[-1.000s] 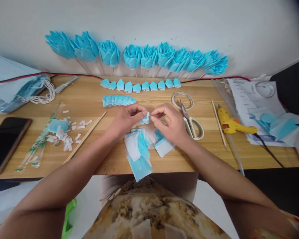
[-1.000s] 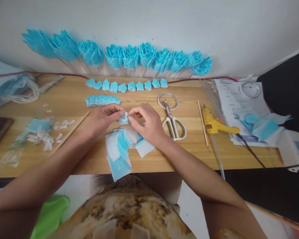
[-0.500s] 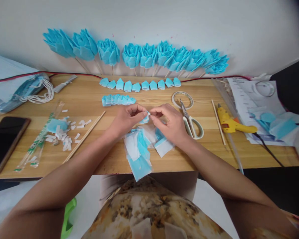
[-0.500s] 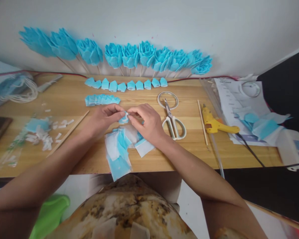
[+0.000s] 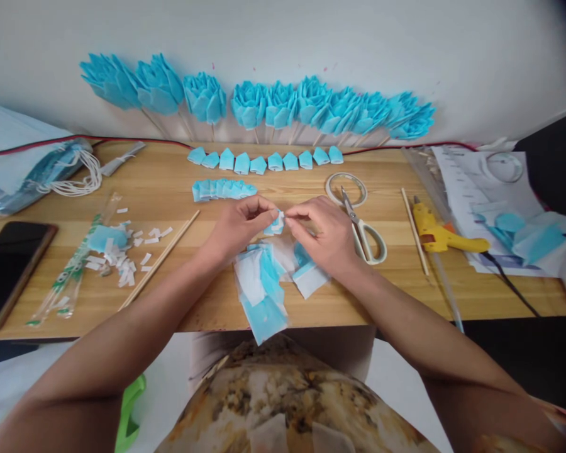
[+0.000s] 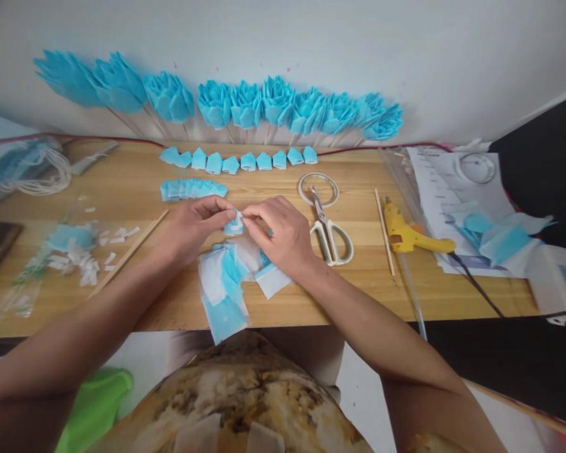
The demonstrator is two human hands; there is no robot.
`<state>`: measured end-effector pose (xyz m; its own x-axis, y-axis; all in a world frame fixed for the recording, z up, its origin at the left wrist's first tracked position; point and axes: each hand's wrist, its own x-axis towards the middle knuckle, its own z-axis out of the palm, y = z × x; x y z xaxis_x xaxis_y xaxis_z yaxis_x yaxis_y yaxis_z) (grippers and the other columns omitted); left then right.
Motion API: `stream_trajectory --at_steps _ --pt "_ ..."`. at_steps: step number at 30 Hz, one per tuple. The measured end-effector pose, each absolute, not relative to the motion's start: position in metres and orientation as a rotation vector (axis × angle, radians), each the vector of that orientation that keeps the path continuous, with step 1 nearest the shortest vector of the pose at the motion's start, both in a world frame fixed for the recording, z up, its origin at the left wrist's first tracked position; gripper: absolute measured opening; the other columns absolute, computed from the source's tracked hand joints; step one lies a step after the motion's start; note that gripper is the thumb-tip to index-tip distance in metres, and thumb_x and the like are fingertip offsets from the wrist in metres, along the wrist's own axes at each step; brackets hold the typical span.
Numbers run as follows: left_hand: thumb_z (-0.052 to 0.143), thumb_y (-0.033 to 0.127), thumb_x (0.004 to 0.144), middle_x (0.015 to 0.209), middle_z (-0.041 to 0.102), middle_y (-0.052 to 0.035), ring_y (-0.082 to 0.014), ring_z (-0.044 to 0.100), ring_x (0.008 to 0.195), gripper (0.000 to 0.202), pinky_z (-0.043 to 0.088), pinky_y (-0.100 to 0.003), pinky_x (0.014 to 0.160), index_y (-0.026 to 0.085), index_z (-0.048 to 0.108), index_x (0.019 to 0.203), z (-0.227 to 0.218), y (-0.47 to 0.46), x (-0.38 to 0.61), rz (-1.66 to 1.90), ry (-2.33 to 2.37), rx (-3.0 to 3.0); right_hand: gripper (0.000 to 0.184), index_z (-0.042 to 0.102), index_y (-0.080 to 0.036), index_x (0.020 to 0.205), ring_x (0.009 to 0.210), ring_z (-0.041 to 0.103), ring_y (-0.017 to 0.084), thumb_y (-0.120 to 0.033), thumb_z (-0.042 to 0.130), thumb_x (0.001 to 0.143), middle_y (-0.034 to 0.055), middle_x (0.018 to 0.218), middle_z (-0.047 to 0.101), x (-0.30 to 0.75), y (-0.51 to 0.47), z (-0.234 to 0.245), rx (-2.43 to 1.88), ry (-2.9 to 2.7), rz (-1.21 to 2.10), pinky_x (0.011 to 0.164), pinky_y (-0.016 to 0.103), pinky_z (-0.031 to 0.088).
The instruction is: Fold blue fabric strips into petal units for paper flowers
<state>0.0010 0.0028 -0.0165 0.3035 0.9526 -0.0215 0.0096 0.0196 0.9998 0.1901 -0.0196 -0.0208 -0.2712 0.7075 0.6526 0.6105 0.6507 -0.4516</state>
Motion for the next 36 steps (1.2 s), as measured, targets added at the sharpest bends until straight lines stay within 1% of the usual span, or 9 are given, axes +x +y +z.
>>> stream_trajectory --at_steps 5,12,20,27,31,34,36 --pt "0.075 0.041 0.077 0.073 0.065 0.0005 -0.0119 0.053 0.067 0.023 0.043 -0.028 0.067 0.019 0.067 0.077 -0.016 0.002 0.001 0.947 0.992 1.323 0.007 0.067 -0.024 0.089 0.077 0.065 0.018 -0.022 0.062 0.095 0.0013 0.081 0.074 0.19 -0.019 -0.022 -1.042 -1.974 0.15 0.071 0.033 0.047" --pt "0.075 0.041 0.078 0.073 0.065 0.0002 -0.0133 0.056 0.069 0.024 0.044 -0.029 0.068 0.019 0.067 0.076 -0.012 0.001 0.001 0.926 1.005 1.344 0.009 0.069 -0.025 0.087 0.077 0.066 0.019 -0.026 0.064 0.094 0.0014 0.08 0.075 0.191 -0.02 -0.022 -1.11 -1.966 0.221 0.071 0.034 0.047" --pt "0.076 0.041 0.076 0.074 0.067 -0.0005 -0.0132 0.056 0.069 0.023 0.045 -0.028 0.067 0.019 0.068 0.075 -0.015 0.001 0.002 0.927 0.997 1.338 0.009 0.068 -0.024 0.085 0.076 0.066 0.018 -0.025 0.064 0.094 0.0011 0.079 0.075 0.19 -0.019 -0.024 -1.106 -1.973 0.225 0.069 0.032 0.047" --pt "0.075 0.038 0.077 0.074 0.066 -0.0007 -0.0123 0.055 0.068 0.021 0.043 -0.026 0.065 0.018 0.068 0.076 -0.017 0.001 0.003 0.91 1.013 1.377 0.014 0.064 -0.023 0.079 0.072 0.063 0.017 -0.021 0.06 0.092 0.0008 0.075 0.071 0.191 -0.019 -0.022 -1.104 -2.007 0.236 0.067 0.032 0.045" --pt "0.077 0.046 0.077 0.078 0.067 -0.0017 -0.0136 0.056 0.071 0.029 0.044 -0.027 0.067 0.019 0.069 0.083 -0.012 0.002 0.002 0.938 1.011 1.364 0.011 0.063 -0.023 0.077 0.07 0.061 0.015 -0.019 0.062 0.087 -0.0004 0.073 0.069 0.19 -0.021 -0.019 -1.161 -1.949 0.354 0.065 0.03 0.045" --pt "0.073 0.054 0.08 0.074 0.064 -0.0017 -0.0143 0.054 0.07 0.036 0.044 -0.028 0.067 0.019 0.068 0.078 -0.006 0.002 0.001 0.943 1.019 1.39 0.01 0.062 -0.023 0.076 0.067 0.061 0.014 -0.019 0.063 0.085 -0.002 0.071 0.067 0.19 -0.021 -0.017 -1.197 -1.841 0.478 0.062 0.028 0.046" --pt "0.071 0.056 0.081 0.071 0.061 -0.0012 -0.0143 0.052 0.069 0.038 0.042 -0.028 0.065 0.019 0.067 0.075 -0.004 0.002 0.0 0.907 1.028 1.418 0.01 0.061 -0.023 0.074 0.066 0.06 0.013 -0.02 0.063 0.084 -0.0024 0.07 0.068 0.19 -0.02 -0.017 -1.215 -1.797 0.532 0.062 0.027 0.047"
